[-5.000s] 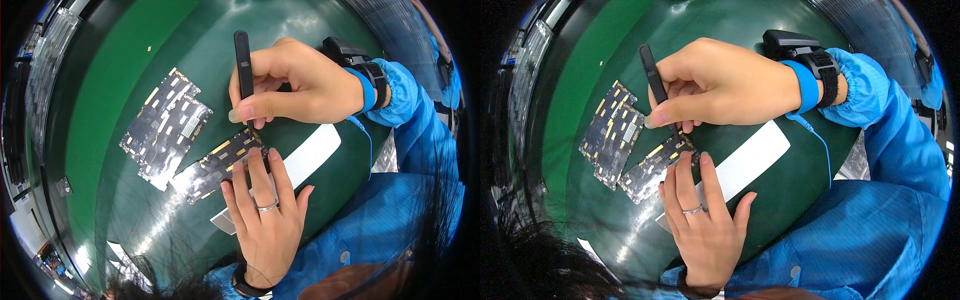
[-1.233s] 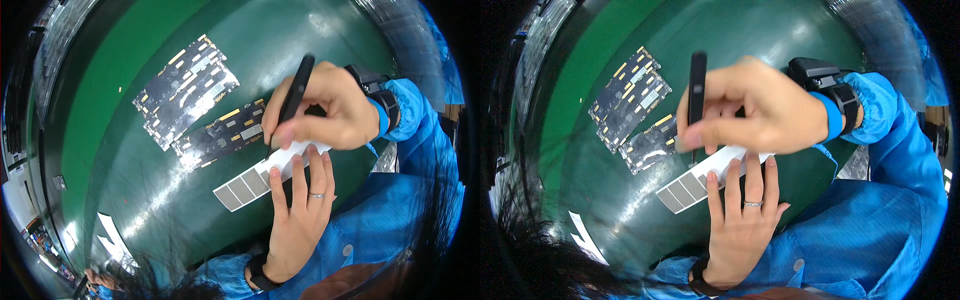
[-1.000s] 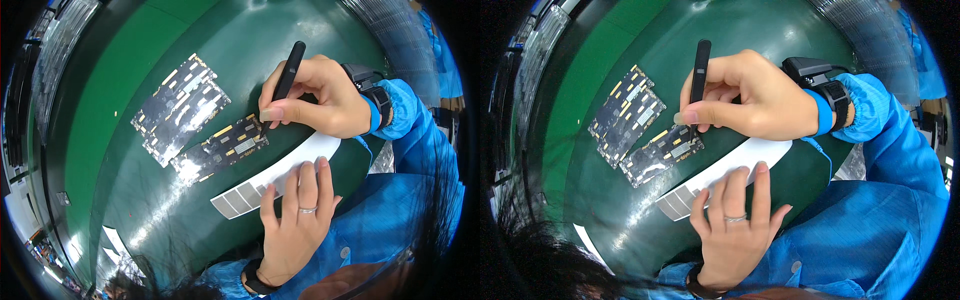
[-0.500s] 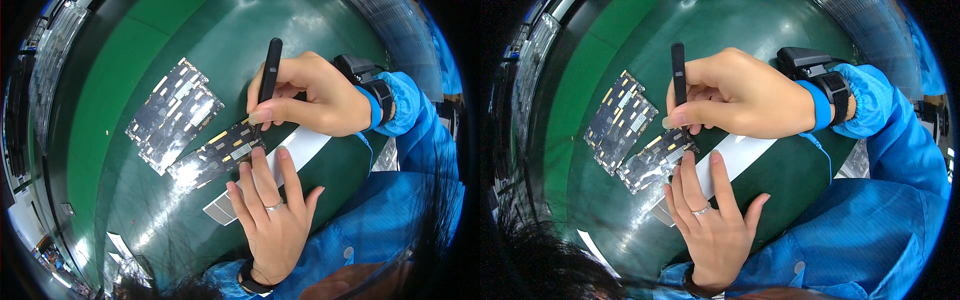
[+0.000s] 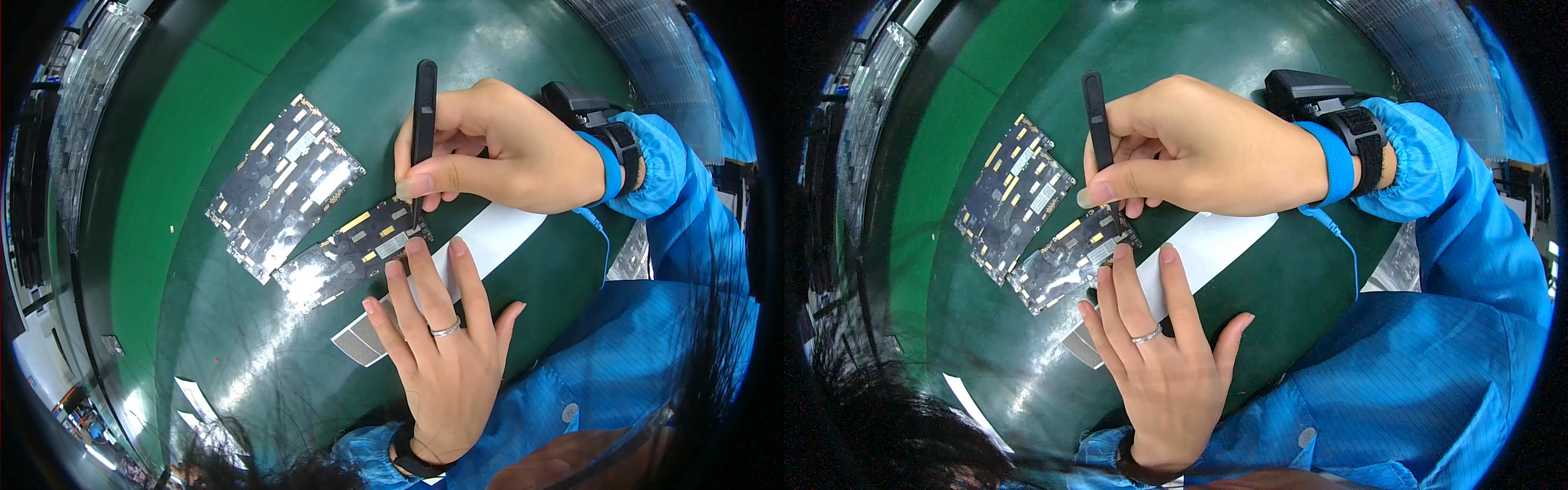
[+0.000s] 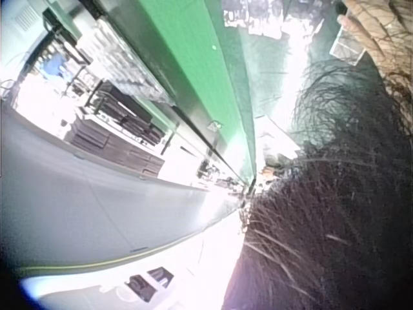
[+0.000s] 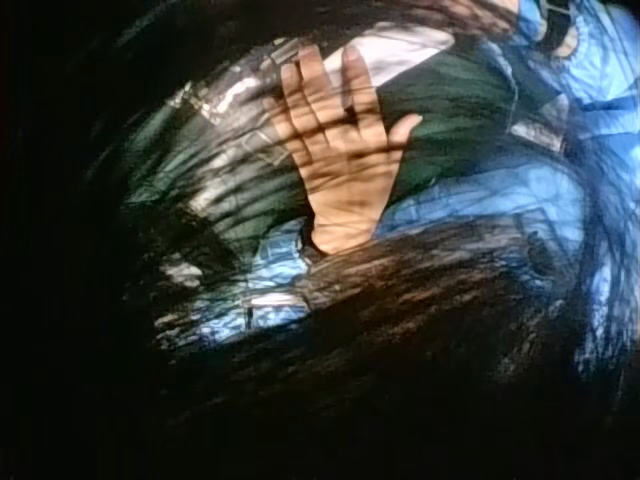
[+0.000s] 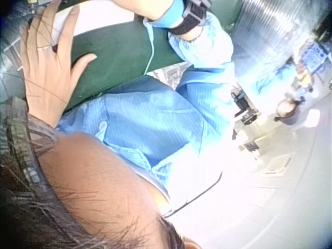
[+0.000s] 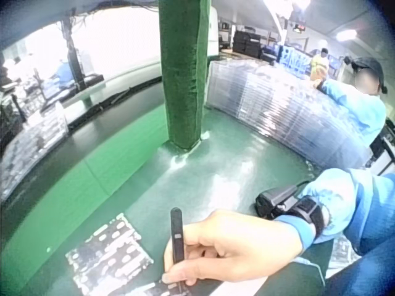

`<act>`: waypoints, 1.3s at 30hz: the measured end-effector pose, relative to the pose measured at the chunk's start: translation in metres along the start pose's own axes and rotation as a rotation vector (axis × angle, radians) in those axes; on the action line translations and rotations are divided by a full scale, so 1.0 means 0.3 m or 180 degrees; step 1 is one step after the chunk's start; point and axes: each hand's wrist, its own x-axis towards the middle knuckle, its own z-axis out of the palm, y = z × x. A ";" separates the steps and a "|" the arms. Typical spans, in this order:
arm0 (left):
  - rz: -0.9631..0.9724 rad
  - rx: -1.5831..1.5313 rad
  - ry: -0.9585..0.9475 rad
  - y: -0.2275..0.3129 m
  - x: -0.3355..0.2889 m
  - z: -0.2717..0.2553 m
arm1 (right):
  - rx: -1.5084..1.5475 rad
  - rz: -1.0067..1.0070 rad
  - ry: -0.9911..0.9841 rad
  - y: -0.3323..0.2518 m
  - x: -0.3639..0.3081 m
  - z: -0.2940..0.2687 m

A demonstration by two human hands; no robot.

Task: The person adjusts components and thermal pads on circuit boards using a vacuum pick-up tool, then moves trays of circuit boards by hand.

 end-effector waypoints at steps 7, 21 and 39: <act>-0.0010 0.0011 -0.0021 -0.004 0.004 0.002 | -0.0020 0.0000 0.0050 0.004 0.006 0.004; -0.0092 -0.0174 0.0455 -0.095 0.054 -0.111 | 0.0603 -0.0361 0.0369 0.003 0.017 -0.063; 0.0454 0.0084 0.1201 -0.524 0.468 -0.301 | 0.0898 -0.0212 0.0670 0.042 0.029 -0.060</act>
